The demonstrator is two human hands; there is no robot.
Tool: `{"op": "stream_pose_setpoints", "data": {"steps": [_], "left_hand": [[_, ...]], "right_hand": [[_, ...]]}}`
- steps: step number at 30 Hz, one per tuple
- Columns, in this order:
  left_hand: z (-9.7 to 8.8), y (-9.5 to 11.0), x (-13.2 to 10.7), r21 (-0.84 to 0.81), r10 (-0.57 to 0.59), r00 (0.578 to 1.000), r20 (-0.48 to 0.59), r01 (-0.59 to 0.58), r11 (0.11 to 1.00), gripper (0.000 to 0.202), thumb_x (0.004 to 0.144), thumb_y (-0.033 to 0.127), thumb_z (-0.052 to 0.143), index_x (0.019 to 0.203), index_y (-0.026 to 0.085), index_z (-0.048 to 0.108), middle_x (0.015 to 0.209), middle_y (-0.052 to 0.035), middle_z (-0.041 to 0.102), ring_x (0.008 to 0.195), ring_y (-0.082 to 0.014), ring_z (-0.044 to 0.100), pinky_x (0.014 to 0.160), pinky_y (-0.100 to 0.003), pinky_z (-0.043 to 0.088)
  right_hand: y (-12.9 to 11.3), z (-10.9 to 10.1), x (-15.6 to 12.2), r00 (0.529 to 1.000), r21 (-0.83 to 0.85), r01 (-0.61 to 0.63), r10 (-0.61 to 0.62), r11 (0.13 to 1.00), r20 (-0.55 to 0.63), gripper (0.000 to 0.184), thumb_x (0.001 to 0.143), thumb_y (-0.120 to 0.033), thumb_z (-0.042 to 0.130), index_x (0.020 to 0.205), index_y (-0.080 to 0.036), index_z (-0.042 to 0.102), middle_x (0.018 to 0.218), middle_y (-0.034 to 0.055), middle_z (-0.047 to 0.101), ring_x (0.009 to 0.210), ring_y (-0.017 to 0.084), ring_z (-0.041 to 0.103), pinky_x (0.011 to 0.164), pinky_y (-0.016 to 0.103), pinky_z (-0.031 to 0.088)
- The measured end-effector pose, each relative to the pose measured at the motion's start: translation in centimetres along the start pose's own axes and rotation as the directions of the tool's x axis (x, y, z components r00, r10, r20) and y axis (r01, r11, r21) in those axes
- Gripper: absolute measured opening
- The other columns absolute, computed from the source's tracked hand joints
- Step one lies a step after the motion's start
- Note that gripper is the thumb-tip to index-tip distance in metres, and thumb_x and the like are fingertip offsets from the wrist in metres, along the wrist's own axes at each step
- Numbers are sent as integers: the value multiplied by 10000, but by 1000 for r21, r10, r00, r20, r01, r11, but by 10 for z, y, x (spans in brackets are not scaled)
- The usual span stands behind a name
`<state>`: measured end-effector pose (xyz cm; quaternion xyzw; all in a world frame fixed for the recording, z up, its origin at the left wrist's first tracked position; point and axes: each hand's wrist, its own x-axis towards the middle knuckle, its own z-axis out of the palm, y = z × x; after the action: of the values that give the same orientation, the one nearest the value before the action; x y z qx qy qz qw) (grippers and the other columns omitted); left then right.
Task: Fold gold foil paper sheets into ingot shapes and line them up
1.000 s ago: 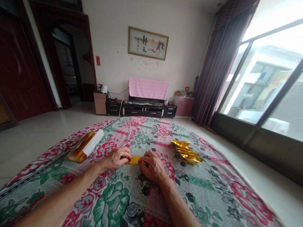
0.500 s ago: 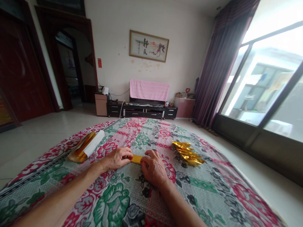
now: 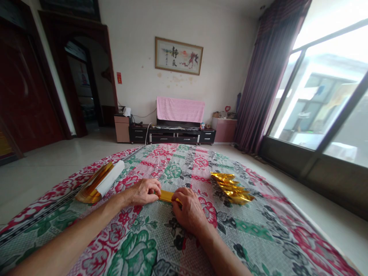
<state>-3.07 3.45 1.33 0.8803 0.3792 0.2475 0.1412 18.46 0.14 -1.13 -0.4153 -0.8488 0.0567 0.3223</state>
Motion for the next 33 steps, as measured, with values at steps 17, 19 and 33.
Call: {"op": "stream_pose_setpoints", "data": {"steps": [17, 19, 33], "left_hand": [[10, -14, -4, -122, -118, 989, -92, 106, 987, 236, 730, 137, 498, 865, 176, 688, 871, -18, 645, 745, -107, 563, 694, -193, 435], [8, -12, -5, -116, -133, 989, -60, 126, 985, 240, 727, 177, 526, 913, 173, 678, 901, -21, 638, 684, -96, 551, 660, -193, 437], [8, -9, -5, -21, 4, 998, -64, -6, 1000, 199, 695, 144, 554, 862, 182, 655, 935, -7, 629, 624, -76, 505, 608, -190, 420]], "right_hand": [[-1, -2, 2, 999, -50, -9, 10, 999, 32, 158, 824, -147, 461, 910, -212, 577, 939, 40, 582, 864, 164, 512, 778, 304, 389], [-2, -3, 2, 999, -58, -16, 19, 998, 45, 166, 830, -160, 459, 939, -213, 574, 944, 42, 579, 861, 166, 510, 773, 306, 389], [-5, -2, 2, 1000, -70, -31, 30, 997, -8, 176, 815, -121, 449, 912, -191, 578, 912, 60, 564, 840, 164, 507, 778, 297, 396]]}}
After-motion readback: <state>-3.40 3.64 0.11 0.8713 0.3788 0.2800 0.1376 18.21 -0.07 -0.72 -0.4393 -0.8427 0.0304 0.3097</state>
